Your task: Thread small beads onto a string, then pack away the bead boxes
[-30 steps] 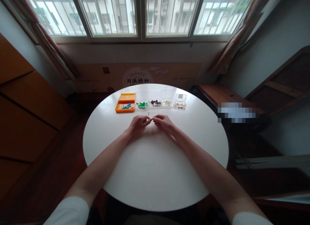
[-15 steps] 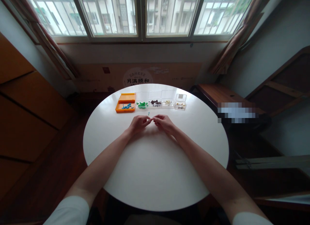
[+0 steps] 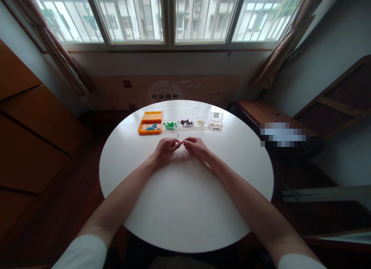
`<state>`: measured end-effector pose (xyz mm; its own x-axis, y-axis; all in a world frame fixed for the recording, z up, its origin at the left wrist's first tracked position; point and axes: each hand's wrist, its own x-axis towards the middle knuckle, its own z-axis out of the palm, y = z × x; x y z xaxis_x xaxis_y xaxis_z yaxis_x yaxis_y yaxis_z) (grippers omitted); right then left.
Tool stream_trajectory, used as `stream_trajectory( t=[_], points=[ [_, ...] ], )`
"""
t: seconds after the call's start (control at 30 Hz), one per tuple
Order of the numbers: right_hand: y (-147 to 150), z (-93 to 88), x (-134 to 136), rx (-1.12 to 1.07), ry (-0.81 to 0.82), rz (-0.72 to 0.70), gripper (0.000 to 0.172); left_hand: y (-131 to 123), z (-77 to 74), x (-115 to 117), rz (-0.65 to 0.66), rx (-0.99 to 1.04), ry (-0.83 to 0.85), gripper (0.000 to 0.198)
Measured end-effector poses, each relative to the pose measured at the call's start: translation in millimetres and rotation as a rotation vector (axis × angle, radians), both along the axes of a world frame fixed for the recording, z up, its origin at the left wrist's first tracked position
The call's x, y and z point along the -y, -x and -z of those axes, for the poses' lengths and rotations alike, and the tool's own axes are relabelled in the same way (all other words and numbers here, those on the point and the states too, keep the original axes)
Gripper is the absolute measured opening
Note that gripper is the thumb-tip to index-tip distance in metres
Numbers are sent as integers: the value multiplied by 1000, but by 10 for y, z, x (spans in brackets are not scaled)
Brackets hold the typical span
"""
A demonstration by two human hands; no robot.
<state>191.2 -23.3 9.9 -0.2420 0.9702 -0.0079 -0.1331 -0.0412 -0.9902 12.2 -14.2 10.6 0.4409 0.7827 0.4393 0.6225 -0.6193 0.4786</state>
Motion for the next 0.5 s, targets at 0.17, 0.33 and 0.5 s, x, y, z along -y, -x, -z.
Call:
stream_trajectory(
  t=[0.17,0.33,0.5],
  points=[
    [-7,20,-10,4,-10,-6,27,-1,-7,3,-3,4,-2,40],
    [-9,21,-15,-5,-13,-7,27,-4,-18,7,-3,-3,3,40],
    [-4,7,-6,-2,-3,-3,28,-8,-13,7,-3,4,-2,39]
  ],
)
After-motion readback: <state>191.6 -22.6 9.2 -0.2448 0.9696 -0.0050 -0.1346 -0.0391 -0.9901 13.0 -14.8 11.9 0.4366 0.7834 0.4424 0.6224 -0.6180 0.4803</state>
